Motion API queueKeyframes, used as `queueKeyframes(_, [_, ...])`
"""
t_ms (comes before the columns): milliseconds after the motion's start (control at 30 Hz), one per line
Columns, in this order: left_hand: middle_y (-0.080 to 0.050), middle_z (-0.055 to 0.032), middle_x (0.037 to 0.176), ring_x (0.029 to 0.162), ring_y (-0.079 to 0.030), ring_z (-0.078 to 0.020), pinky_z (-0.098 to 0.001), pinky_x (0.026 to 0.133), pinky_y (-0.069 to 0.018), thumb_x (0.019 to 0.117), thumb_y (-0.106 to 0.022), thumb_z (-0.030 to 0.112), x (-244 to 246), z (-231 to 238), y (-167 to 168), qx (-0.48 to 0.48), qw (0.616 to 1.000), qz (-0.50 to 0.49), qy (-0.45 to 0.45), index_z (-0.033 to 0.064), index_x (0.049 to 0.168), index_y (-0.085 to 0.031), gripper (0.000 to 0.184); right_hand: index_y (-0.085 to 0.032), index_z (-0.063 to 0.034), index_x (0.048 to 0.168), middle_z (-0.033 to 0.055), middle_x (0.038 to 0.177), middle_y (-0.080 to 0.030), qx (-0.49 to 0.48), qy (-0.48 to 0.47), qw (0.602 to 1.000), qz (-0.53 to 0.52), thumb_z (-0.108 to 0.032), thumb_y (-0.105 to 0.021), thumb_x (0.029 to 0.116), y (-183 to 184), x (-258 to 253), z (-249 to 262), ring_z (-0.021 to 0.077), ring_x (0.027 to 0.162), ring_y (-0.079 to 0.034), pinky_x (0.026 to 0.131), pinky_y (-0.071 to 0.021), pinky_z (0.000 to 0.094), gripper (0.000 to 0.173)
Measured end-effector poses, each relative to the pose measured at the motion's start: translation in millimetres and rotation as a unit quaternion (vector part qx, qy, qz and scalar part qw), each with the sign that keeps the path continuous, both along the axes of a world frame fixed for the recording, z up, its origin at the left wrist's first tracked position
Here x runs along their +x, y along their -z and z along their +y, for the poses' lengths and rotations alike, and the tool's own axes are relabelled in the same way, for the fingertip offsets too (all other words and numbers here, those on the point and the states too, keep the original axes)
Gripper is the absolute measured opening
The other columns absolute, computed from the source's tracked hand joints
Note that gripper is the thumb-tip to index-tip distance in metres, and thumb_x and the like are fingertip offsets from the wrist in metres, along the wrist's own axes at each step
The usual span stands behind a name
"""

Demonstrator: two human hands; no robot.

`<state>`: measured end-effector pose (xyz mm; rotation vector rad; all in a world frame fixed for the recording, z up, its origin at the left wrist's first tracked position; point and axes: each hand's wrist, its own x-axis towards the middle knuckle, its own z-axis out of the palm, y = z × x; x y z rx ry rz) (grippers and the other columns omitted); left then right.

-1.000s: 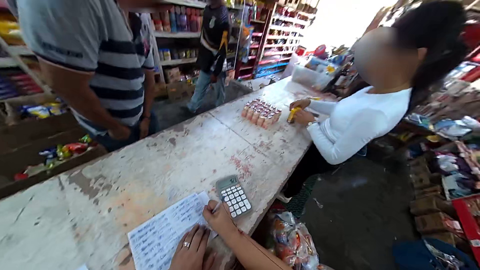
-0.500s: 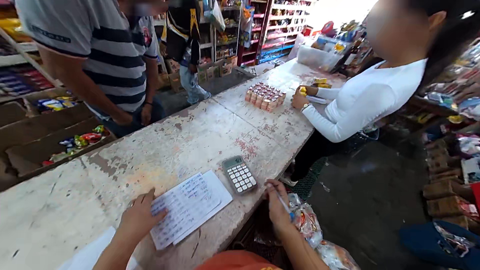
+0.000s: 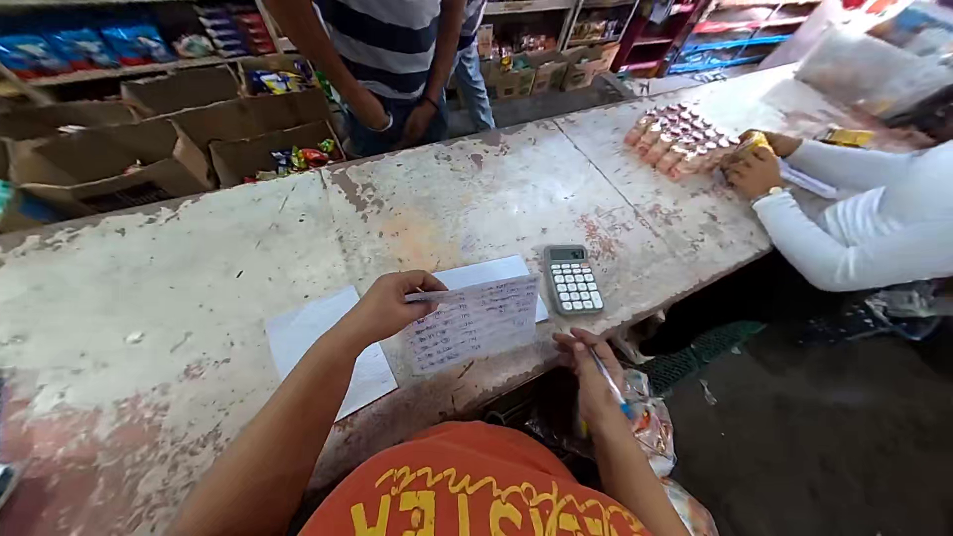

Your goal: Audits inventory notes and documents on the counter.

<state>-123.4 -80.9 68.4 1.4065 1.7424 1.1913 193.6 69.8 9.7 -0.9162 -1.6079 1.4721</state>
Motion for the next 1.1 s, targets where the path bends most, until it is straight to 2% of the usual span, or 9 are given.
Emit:
queueKeyframes(67, [-0.073, -0.0026, 0.096, 0.083, -0.069, -0.0087, -0.0282, 0.076, -0.0594, 0.0905, -0.073, 0.002, 3.8, -6.9, -3.0, 0.012, 0.999, -0.030, 0.019, 0.0062, 0.110, -0.071, 0.020, -0.050, 0.0068, 0.136, 0.0125, 0.121, -0.072, 0.001, -0.032, 0.999, -0.002, -0.015, -0.059, 0.0971, -2.4, -10.6, -8.7, 0.0167, 0.106, -0.071, 0.087, -0.0592, 0.0333, 0.046])
queueKeyframes(200, [-0.073, -0.0043, 0.102, 0.089, -0.070, -0.0107, -0.0287, 0.080, -0.0598, 0.0887, -0.073, -0.003, 10.2, -29.7, -3.5, 0.009, 0.988, -0.149, -0.044, 0.0049, 0.120, -0.066, 0.033, -0.058, 0.0041, 0.128, 0.0070, 0.093, -0.075, -0.067, -0.034, 0.997, 0.002, 0.003, -0.068, 0.0885, -11.2, -31.3, -27.0, 0.0113, 0.078, -0.071, 0.069, -0.0603, 0.0268, 0.040])
queueKeyframes(367, [-0.071, -0.0072, 0.110, 0.094, -0.073, -0.0176, -0.0364, 0.083, -0.0620, 0.1105, -0.038, 0.019, 31.9, -66.9, 10.1, 0.029, 0.880, -0.428, -0.205, 0.0121, 0.141, -0.047, 0.033, -0.060, 0.0023, 0.121, 0.0089, 0.086, -0.073, -0.185, -0.009, 0.981, 0.052, 0.013, -0.064, 0.0909, -13.7, -51.2, -48.7, 0.0133, 0.069, -0.070, 0.062, -0.0601, 0.0266, 0.033])
queueKeyframes(533, [-0.073, -0.0056, 0.102, 0.092, -0.072, -0.0079, -0.0276, 0.085, -0.0616, 0.0947, -0.062, -0.002, 86.2, -119.0, 32.8, 0.011, 0.923, -0.272, -0.274, -0.0056, 0.121, -0.058, 0.027, -0.059, -0.0001, 0.128, 0.0098, 0.096, -0.074, -0.147, -0.112, 0.982, -0.025, -0.003, -0.060, 0.0995, -16.5, -50.0, -57.9, 0.0167, 0.077, -0.072, 0.066, -0.0614, 0.0302, 0.028])
queueKeyframes(667, [-0.072, -0.0082, 0.101, 0.094, -0.070, -0.0066, -0.0286, 0.089, -0.0601, 0.0948, -0.063, 0.003, 88.0, -165.8, 51.1, 0.120, 0.879, -0.089, -0.452, -0.0094, 0.116, -0.060, 0.025, -0.060, -0.0049, 0.132, 0.0075, 0.122, -0.069, -0.076, -0.179, 0.971, -0.139, -0.038, -0.025, 0.1125, -34.6, -55.2, -18.0, 0.0146, 0.085, -0.070, 0.070, -0.0578, 0.0300, 0.052])
queueKeyframes(733, [-0.070, -0.0101, 0.105, 0.095, -0.070, -0.0073, -0.0298, 0.089, -0.0597, 0.0984, -0.061, 0.008, 86.7, -194.9, 55.2, 0.120, 0.830, -0.047, -0.543, -0.0106, 0.124, -0.055, 0.032, -0.067, -0.0035, 0.105, 0.0020, 0.087, -0.072, -0.068, -0.190, 0.967, -0.154, -0.030, -0.032, 0.1134, -43.1, -62.6, 2.9, 0.0064, 0.061, -0.061, 0.056, -0.0498, 0.0214, 0.045])
queueKeyframes(800, [-0.067, -0.0132, 0.115, 0.100, -0.069, -0.0085, -0.0303, 0.092, -0.0586, 0.1031, -0.055, 0.013, 86.7, -217.9, 65.6, 0.105, 0.783, -0.059, -0.610, -0.0108, 0.134, -0.049, 0.040, -0.063, -0.0025, 0.104, -0.0012, 0.061, -0.062, -0.069, -0.231, 0.957, -0.163, -0.018, -0.046, 0.1099, -45.2, -68.7, 18.6, 0.0029, 0.047, -0.052, 0.045, -0.0426, 0.0167, 0.024])
queueKeyframes(933, [-0.066, -0.0169, 0.115, 0.100, -0.068, -0.0123, -0.0332, 0.094, -0.0564, 0.1062, -0.049, 0.011, 105.5, -222.7, 79.2, 0.075, 0.720, -0.090, -0.684, -0.0103, 0.135, -0.048, 0.036, -0.053, -0.0029, 0.139, -0.0008, 0.076, -0.064, 0.008, -0.258, 0.945, -0.201, -0.011, -0.068, 0.0952, -19.6, -69.9, 31.5, 0.0016, 0.057, -0.055, 0.052, -0.0463, 0.0199, 0.047])
queueKeyframes(1100, [-0.069, -0.0214, 0.110, 0.100, -0.069, -0.0287, -0.0516, 0.093, -0.0549, 0.1062, -0.051, 0.021, 104.8, -224.9, 82.7, 0.029, 0.724, -0.078, -0.684, -0.0043, 0.126, -0.060, 0.034, -0.054, 0.0012, 0.139, -0.0018, 0.082, -0.060, 0.069, -0.217, 0.963, -0.144, -0.012, -0.068, 0.0938, 14.9, -56.6, 18.5, -0.0006, 0.061, -0.051, 0.054, -0.0433, 0.0183, 0.048])
